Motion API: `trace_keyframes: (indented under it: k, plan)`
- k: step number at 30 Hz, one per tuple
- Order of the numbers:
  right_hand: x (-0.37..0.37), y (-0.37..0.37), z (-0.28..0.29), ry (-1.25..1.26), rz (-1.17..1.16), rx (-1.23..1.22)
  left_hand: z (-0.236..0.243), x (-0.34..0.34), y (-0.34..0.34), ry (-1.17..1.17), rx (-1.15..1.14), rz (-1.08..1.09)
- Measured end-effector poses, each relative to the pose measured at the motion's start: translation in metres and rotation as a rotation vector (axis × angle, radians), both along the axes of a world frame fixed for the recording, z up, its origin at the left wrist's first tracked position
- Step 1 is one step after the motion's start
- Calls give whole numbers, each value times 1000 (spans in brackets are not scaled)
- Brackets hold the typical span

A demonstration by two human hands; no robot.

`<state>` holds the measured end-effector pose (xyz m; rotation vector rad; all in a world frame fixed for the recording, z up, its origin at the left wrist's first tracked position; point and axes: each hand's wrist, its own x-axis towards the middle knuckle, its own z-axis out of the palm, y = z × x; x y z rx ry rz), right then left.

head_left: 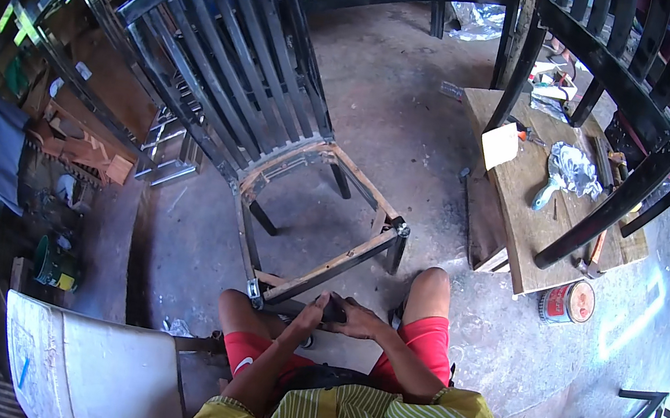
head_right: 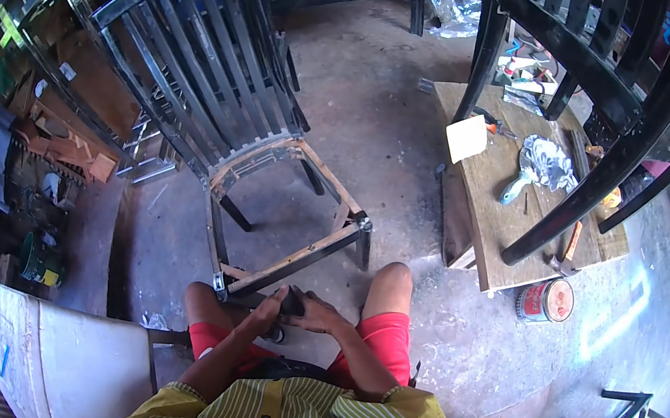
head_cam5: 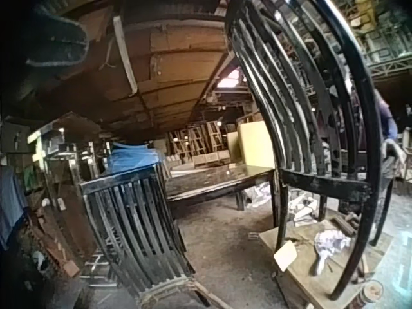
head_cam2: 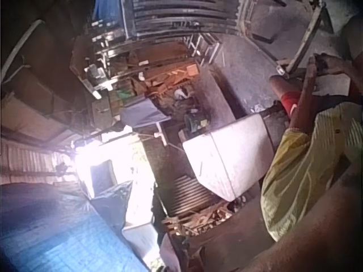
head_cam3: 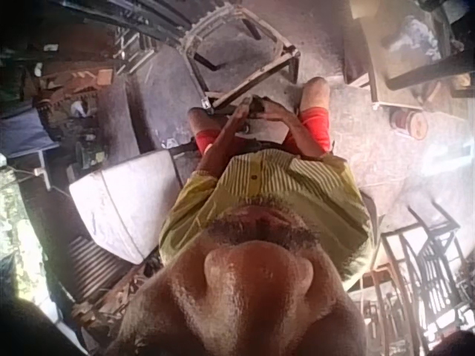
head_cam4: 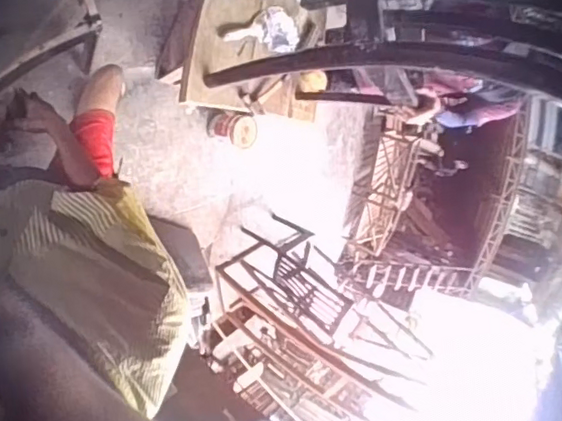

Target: The recorder is sanding a wooden chair frame using sandpaper.

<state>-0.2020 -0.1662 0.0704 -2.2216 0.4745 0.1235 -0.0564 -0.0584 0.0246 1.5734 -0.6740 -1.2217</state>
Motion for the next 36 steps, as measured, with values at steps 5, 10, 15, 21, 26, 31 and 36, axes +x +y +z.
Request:
trace_keyframes:
  k: [5,10,15,21,26,31,36]
  plan:
    - [-4,-5,-2,17,39,-117,27,-27,1,21,113,122]
    - [-5,-3,1,94,178,-131,34,-33,12,57,147,62]
    - [-2,-3,1,120,197,-105,7,-36,13,172,283,199]
    - [-2,-5,-11,203,206,-108,-28,-12,24,117,231,-20]
    - [-9,-6,-13,210,86,-179,-8,-5,43,-785,139,-85]
    - [-5,-9,-8,297,60,-163,80,14,100,-922,-188,466]
    - [1,-5,-11,148,-10,-203,118,51,162,-856,195,866]
